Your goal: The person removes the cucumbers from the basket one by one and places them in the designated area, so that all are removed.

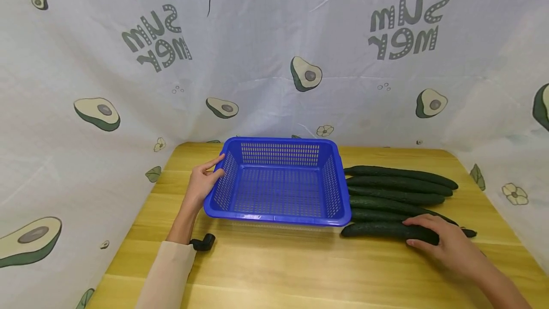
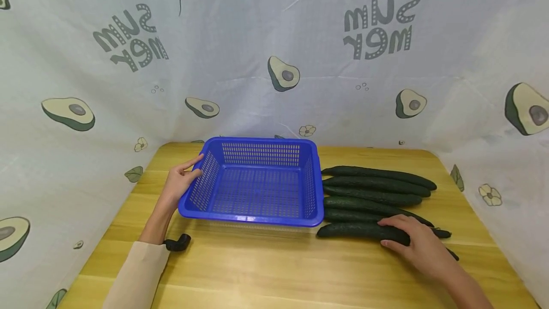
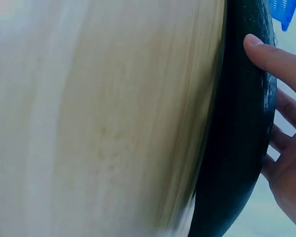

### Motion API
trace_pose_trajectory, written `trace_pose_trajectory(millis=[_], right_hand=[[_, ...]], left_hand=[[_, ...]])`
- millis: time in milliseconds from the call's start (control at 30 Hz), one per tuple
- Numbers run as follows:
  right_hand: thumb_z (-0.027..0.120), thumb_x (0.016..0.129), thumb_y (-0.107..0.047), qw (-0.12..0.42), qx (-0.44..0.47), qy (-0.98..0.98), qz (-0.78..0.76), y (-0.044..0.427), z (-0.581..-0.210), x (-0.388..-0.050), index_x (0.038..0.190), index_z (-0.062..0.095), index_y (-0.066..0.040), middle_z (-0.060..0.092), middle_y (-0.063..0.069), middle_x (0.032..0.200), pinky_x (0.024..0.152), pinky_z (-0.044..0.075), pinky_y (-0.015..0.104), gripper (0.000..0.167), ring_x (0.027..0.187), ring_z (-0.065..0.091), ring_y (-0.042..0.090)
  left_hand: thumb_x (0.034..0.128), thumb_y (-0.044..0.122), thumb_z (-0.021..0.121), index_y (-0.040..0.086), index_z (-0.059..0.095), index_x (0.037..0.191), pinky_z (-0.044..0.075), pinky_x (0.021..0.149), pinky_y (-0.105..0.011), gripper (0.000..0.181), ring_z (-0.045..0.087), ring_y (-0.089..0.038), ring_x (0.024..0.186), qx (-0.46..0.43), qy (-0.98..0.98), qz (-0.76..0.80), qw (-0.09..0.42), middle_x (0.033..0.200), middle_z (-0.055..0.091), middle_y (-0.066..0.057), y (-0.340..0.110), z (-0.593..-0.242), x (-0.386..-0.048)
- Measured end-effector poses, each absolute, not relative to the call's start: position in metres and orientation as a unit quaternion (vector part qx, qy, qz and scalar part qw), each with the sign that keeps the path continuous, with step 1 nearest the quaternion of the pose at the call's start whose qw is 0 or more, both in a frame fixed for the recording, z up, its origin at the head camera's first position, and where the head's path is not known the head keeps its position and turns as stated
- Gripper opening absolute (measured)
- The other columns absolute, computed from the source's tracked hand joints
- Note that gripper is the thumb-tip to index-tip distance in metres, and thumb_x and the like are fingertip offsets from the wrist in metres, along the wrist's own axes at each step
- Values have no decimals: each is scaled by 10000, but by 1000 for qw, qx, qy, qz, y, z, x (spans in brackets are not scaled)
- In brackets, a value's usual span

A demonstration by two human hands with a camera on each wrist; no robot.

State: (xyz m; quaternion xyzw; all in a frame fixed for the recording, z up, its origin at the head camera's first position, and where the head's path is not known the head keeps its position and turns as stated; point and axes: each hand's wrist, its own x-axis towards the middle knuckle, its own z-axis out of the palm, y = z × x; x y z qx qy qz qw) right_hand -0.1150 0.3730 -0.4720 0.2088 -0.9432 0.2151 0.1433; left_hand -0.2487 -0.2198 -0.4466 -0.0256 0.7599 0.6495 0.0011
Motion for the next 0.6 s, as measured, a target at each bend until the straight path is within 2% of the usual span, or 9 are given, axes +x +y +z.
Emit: trace_pose_trajectory(millis=[67,133,200,300,433,600], right_hand=[[920,724,-171,143,208,-946,205,373,-474,-115,1144,743,-282,704,-101,1099,811,379,-16,469,1041,544,-133],[926,712,-186,146,208,-949,185,372,-475,-114,1124,756,-278,707,-85,1090,808,423,38,456,1015,587,-47],[932,701,-198,148,208,-953,165,371,-475,-113,1099,770,-272,709,-79,1075,799,484,131,437,991,618,67],[935,690,-213,150,212,-956,139,368,-474,-114,1071,779,-256,704,-70,1060,788,547,342,413,976,620,225],[928,713,-243,130,205,-958,150,365,-470,-113,1090,767,-226,703,-39,1086,798,546,506,410,991,618,302],[864,820,-331,93,165,-965,178,361,-465,-113,1130,761,-218,704,-39,1090,797,548,543,346,1003,626,324]], left_hand=[[957,132,649,291,609,1460,575,524,-283,529,672,-149,551,-26,758,651,5,721,731,-89,-220,-447,-249],[956,129,647,288,605,1463,582,528,-291,533,683,-157,559,-26,757,653,6,726,736,-81,-220,-447,-248],[957,130,646,281,599,1470,585,528,-293,537,681,-158,554,-25,758,652,8,683,710,-55,-221,-446,-247],[962,140,650,285,590,1477,592,535,-299,539,675,-161,544,-22,762,647,11,612,648,-21,-221,-444,-246],[974,193,674,300,574,1490,606,565,-313,536,698,-167,576,-13,764,645,22,608,650,-3,-224,-444,-246],[987,371,693,307,522,1527,600,597,-310,570,695,-175,620,20,782,621,43,652,646,-23,-234,-446,-245]])
